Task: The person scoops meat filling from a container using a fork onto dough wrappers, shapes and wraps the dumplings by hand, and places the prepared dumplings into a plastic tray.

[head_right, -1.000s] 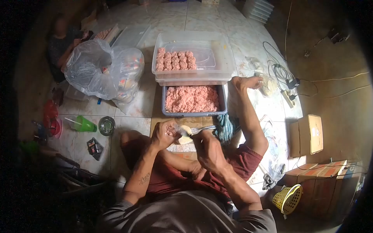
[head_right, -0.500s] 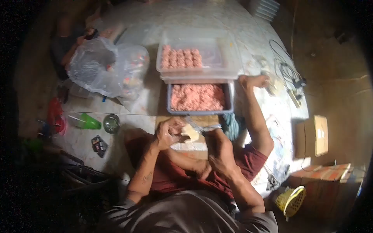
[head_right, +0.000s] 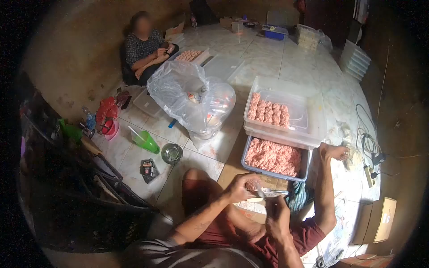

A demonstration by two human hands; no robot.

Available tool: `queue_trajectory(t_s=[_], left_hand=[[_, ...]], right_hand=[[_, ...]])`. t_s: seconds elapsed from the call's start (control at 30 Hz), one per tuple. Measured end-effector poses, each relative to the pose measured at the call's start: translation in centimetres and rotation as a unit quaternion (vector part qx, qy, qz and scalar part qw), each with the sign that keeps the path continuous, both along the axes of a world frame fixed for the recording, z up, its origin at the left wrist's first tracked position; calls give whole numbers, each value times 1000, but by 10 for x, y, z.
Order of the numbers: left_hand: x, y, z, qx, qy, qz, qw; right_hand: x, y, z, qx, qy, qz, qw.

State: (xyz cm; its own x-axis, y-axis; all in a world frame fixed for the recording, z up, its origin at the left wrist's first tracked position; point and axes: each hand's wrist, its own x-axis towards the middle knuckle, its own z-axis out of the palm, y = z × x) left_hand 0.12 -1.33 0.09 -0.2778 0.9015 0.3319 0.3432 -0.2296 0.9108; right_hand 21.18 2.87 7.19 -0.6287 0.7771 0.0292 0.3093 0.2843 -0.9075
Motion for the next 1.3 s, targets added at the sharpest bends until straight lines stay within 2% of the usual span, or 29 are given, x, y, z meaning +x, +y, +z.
queue_trajectory(t_s=[0.03,0.1,0.17,0.2,0.23,0.3,0.33,0.37,0.43,0.47,0.5,0.57,0.6,0.63,0.67,0.7,0.73,0.77,0.83,0.87,0.9,0.97,1.03,1.07,1.13,1.17,1.2,1.23,1.3], left_hand=[[-4,-4,10,63,-83,-38,994],[-6,-3,-13,61,-62,-25,996],[9,3,-22,105,42,57,992],[11,3,3,-83,27,26,996],[7,1,14,-76,27,25,996],[-4,-5,28,96,-93,-69,989],[-11,-8,15,30,-52,-81,995],[-4,-5,4,29,-55,-82,995],[16,3,-11,66,19,31,997],[9,3,5,-75,1,-26,997],[4,2,5,-67,1,-26,997],[-1,-2,-3,30,-183,-100,978],[0,0,-13,-68,-155,-98,981],[0,2,-25,-165,-119,-104,974],[9,9,-41,-55,23,-8,998],[13,14,-50,62,167,88,980],[0,5,10,-56,69,-65,994],[-6,6,8,-25,-101,-134,985],[-15,-1,3,5,-83,-89,993],[-10,2,0,-60,-92,-90,990],[-11,6,0,-67,11,-92,993],[-4,12,-7,-6,69,-22,997],[-11,13,-14,-47,69,16,996],[-13,11,-18,-94,69,52,992],[-13,11,-22,-71,38,47,996],[-11,11,-15,-71,8,34,997],[-6,12,-8,-69,7,33,997],[-2,13,-1,-37,-35,37,998],[-6,17,3,-1,-75,46,996]], right_hand=[[4,0,8,-52,49,-36,997],[11,2,12,-64,41,-79,994],[-3,-3,10,-40,-20,9,999],[-4,1,-6,67,-62,39,995],[2,1,-12,74,-62,37,995],[5,2,2,-62,74,-75,992],[7,4,16,-3,16,-97,995],[6,5,8,-5,13,-99,995],[5,10,-20,85,-46,57,994],[2,8,-23,116,-41,41,991],[4,9,-17,124,-41,41,991],[14,7,0,-81,43,-80,993],[14,8,-1,-52,17,-87,995],[9,7,-9,19,54,-16,998],[7,5,-15,16,-15,6,1000],[3,6,-17,17,-82,29,996],[1,4,0,12,-65,3,998],[4,3,1,-21,22,-38,999],[13,9,-5,-67,44,-110,991],[8,6,2,-109,33,-103,988],[4,8,-4,-85,-1,-24,996],[-5,16,-8,-4,-94,47,994],[-7,36,-2,63,-27,-14,998],[-4,53,5,66,-93,-44,993],[-6,96,-8,208,-109,-76,969],[-4,128,-32,255,-126,-73,956],[-9,142,-29,193,-170,-49,965],[-6,154,-43,196,-171,-49,964],[-14,173,-62,347,-234,49,907]])
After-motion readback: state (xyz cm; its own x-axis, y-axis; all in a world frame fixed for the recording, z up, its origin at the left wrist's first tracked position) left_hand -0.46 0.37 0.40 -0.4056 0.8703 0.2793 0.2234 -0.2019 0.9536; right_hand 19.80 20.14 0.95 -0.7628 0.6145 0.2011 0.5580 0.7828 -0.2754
